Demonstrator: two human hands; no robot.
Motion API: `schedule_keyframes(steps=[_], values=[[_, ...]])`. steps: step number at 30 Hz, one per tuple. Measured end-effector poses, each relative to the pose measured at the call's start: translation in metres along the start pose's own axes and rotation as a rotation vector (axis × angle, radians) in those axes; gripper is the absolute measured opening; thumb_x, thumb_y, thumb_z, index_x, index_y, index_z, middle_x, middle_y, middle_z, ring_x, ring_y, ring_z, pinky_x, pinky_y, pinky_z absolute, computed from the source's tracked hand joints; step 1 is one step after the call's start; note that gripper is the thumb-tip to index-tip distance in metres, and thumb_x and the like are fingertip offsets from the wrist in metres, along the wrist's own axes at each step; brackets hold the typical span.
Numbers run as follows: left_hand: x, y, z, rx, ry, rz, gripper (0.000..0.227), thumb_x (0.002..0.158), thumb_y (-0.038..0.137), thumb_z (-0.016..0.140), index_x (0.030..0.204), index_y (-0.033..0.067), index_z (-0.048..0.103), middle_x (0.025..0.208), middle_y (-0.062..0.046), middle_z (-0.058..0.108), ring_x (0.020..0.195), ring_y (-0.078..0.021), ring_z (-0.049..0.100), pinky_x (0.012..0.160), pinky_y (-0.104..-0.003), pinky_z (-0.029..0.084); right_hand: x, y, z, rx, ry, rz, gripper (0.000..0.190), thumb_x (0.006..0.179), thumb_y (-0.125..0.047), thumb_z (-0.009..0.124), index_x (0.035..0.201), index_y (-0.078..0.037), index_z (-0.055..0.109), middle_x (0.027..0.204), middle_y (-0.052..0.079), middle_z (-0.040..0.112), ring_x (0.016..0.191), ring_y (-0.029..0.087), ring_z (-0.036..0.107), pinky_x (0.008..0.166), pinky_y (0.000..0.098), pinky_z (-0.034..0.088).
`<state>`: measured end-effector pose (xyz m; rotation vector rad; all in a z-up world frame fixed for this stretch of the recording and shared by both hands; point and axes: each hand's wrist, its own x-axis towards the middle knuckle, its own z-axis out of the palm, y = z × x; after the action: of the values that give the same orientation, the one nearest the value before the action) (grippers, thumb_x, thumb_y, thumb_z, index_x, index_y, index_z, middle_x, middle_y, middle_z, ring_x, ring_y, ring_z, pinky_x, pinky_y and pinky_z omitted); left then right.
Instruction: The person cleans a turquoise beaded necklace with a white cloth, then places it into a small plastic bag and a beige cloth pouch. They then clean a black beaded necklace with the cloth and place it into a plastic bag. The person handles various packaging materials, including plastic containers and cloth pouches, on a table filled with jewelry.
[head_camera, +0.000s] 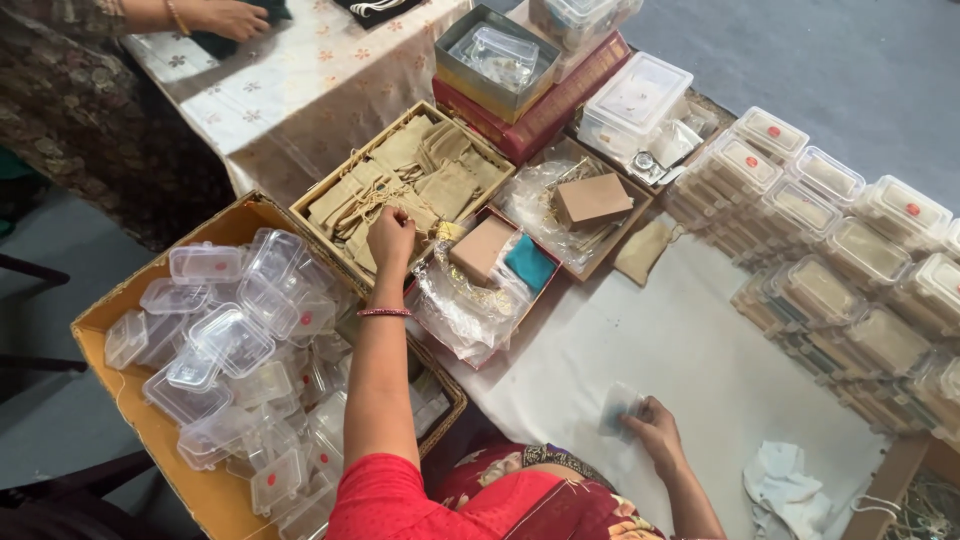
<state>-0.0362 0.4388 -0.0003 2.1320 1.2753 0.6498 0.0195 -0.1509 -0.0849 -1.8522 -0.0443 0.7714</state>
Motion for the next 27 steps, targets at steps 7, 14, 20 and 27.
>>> schedule_keyframes(steps=[7,14,20,27], values=[[-0.014,0.04,-0.016,-0.275,0.099,-0.097,0.017,0.09,0.014,0.071,0.106,0.012,0.07,0.102,-0.006,0.076,0.086,-0.0206,0.076,0.074,-0.034,0.058,-0.025,0.011,0.011,0.157,0.013,-0.001,0.022,0.084,-0.011,0.077,0.099,-0.001,0.064,0.086,0.007,0.069,0.074,0.015,0.062,0.065,0.0311,0.048],[-0.153,0.177,0.032,-0.296,-0.022,0.958,0.026,0.087,0.004,0.061,0.111,0.007,0.068,0.102,-0.015,0.069,0.096,-0.032,0.067,0.089,-0.044,0.056,-0.031,0.014,0.008,0.248,0.108,-0.04,0.022,0.085,-0.009,0.075,0.103,-0.002,0.063,0.089,0.006,0.069,0.078,0.013,0.063,0.067,0.0307,0.047],[-0.295,0.11,0.191,-0.018,-0.552,1.4,0.015,0.091,0.013,0.061,0.102,0.0126,0.071,0.091,-0.008,0.072,0.083,-0.0283,0.074,0.069,-0.041,0.059,-0.031,0.02,0.01,0.308,0.123,-0.121,0.02,0.085,-0.005,0.073,0.103,0.0,0.065,0.093,0.006,0.071,0.083,0.014,0.065,0.075,0.0296,0.051],[-0.281,0.088,0.165,-0.204,-0.806,0.958,0.021,0.084,0.029,0.073,0.088,0.0098,0.078,0.1,-0.011,0.072,0.093,-0.0325,0.07,0.084,-0.043,0.057,-0.028,0.063,-0.02,0.294,0.211,-0.068,0.025,0.084,-0.006,0.074,0.105,0.001,0.064,0.095,0.008,0.071,0.087,0.017,0.065,0.077,0.0325,0.051]])
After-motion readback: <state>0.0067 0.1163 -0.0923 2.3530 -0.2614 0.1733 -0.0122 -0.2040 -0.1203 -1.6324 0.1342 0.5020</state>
